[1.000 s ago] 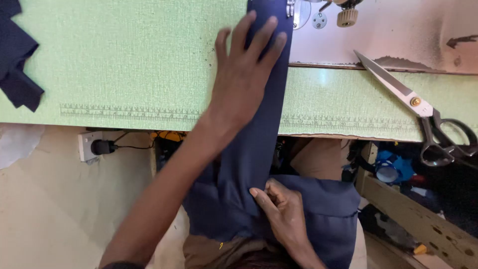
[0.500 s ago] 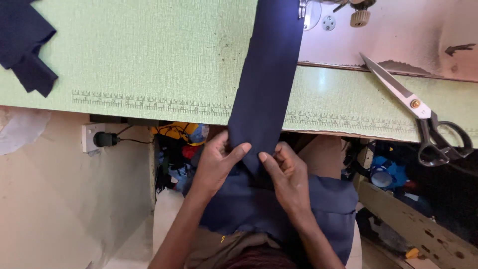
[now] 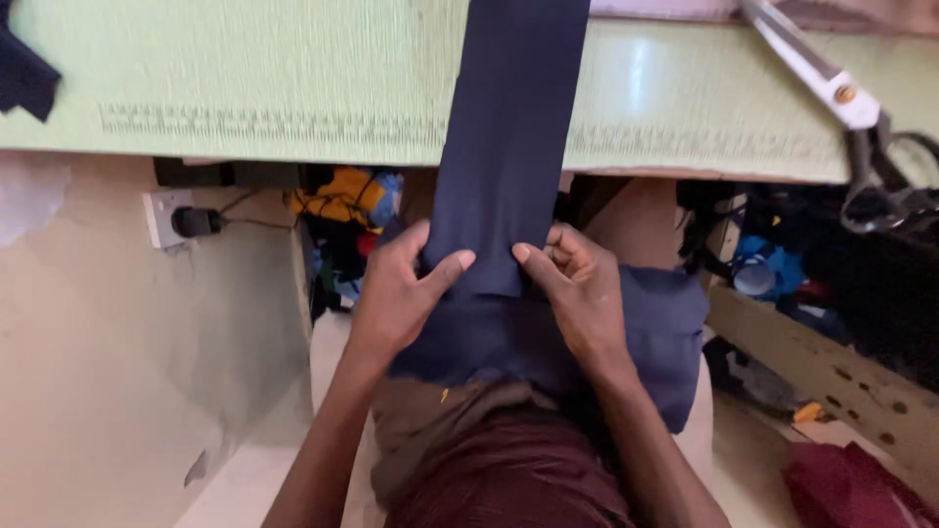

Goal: Folding and aligning a strip of dark blue fabric at a sewing workstation

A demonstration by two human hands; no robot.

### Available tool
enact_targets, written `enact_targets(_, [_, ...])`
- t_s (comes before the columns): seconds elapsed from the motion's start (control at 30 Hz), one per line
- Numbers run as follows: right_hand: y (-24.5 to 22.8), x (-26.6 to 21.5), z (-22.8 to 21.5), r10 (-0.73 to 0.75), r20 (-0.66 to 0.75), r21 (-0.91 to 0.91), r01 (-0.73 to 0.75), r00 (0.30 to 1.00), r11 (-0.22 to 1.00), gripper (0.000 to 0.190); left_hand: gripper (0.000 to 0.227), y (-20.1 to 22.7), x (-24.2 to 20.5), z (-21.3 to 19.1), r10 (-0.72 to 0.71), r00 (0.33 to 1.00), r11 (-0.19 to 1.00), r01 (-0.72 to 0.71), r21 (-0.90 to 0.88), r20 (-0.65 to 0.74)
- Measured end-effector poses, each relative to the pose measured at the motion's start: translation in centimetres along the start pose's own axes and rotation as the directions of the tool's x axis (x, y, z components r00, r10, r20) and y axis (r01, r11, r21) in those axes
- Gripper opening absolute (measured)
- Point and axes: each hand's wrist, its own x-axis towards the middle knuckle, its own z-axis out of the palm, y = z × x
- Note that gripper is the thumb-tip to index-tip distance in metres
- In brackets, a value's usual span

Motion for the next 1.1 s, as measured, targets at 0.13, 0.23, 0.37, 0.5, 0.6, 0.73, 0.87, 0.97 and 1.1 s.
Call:
enact_targets(0.13, [-1.5,-2.6,1.3,0.032,-0.002,0.047,-0.032,0.999,0.998,0.012,0.021,0.2,-0.3,0.2,0.042,0.998,0.999,-0.042,0.005,-0.041])
enact_targets(0.23, [1.3,-3.3,0.3,0.065,-0.013,0.097,-0.063,0.998,0.993,0.010,0.023,-1.7,-0.4,0.4,0.038,0.996,0.998,-0.035,0.043,-0.076])
enact_targets(0.37, [2.7,-3.4,0.3,0.061,-0.028,0.128,-0.057,0.998,0.990,0.010,0.023,-1.2,-0.5,0.5,0.225,0.967,0.947,-0.189,0.260,-0.116])
enact_targets(0.5, [4.5,-3.0,0.2,0.007,-0.027,0.016,-0.007,1.000,1.000,0.009,0.023,3.0,2.9,1.6,0.676,0.720,0.695,-0.554,0.459,-0.155])
enact_targets(0.6, [2.9,-2.7,1.2,-0.017,-0.054,-0.039,0.015,0.998,0.999,0.009,0.038,4.7,6.9,2.3,0.780,0.612,0.443,-0.685,0.578,0.127])
enact_targets(0.73, [-0.2,-1.0,2.0,0.007,-0.122,-0.075,-0.017,0.993,0.997,0.029,0.025,5.9,10.3,2.3,0.811,0.467,0.160,-0.757,0.633,0.354])
enact_targets(0.87, [-3.6,0.6,1.8,-0.080,-0.085,-0.200,0.062,0.993,0.978,0.028,0.024,5.7,9.3,2.5,0.802,0.488,0.174,-0.744,0.645,0.346])
enact_targets(0.97, [-5.8,2.2,1.5,-0.223,-0.060,-0.344,0.189,0.973,0.920,0.023,0.028,5.5,8.9,2.4,0.783,0.502,0.143,-0.720,0.679,0.368])
enact_targets(1.1, [-9.1,4.4,0.9,-0.183,-0.014,-0.468,0.155,0.983,0.870,0.026,0.030,5.8,9.2,2.2,0.788,0.511,0.166,-0.714,0.680,0.345])
